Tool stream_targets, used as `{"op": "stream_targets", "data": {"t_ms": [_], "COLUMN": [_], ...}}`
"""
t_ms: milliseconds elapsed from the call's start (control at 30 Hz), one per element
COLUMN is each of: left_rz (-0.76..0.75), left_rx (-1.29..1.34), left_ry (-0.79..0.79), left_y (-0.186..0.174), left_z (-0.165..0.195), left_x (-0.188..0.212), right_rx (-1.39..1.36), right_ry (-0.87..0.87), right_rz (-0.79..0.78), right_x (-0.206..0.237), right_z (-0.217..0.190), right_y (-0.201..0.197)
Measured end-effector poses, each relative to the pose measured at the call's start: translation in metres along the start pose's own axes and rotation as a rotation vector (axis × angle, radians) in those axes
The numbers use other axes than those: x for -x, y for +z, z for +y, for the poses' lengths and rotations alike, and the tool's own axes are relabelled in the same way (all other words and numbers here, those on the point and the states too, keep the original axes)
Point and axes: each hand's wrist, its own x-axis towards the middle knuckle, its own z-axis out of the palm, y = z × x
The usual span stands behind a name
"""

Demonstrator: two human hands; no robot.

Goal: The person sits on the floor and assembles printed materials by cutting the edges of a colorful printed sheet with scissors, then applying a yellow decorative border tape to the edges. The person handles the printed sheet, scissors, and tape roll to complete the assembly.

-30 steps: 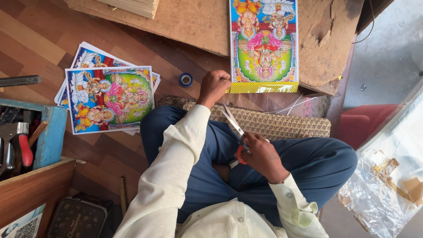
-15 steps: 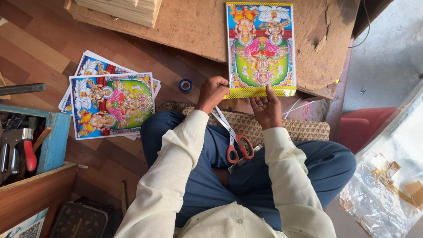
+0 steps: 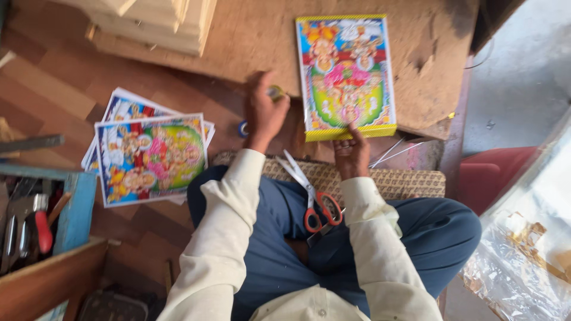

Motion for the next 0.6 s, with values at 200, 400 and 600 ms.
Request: {"op": "stream_targets", "data": {"t_ms": [200, 400, 600], "left_rz": [-0.003, 0.121, 0.063], "left_rx": [-0.168, -0.264, -0.078], "left_ry": [0.025, 0.096, 0.218], "left_y": [-0.015, -0.015, -0.032], "left_z": [-0.011, 0.009, 0.088], "left_x": [-0.051, -0.042, -0.021], "right_rx": [-0.081, -0.049, 0.506], "right_ry": [0.0, -0.11, -0.426], "right_rz": [-0.078, -0.121, -0.287], "right_x": [0.009, 0.016, 0.097], "right_z": [0.013, -0.014, -0.14], "right_y": [0.018, 0.019, 0.054]}}
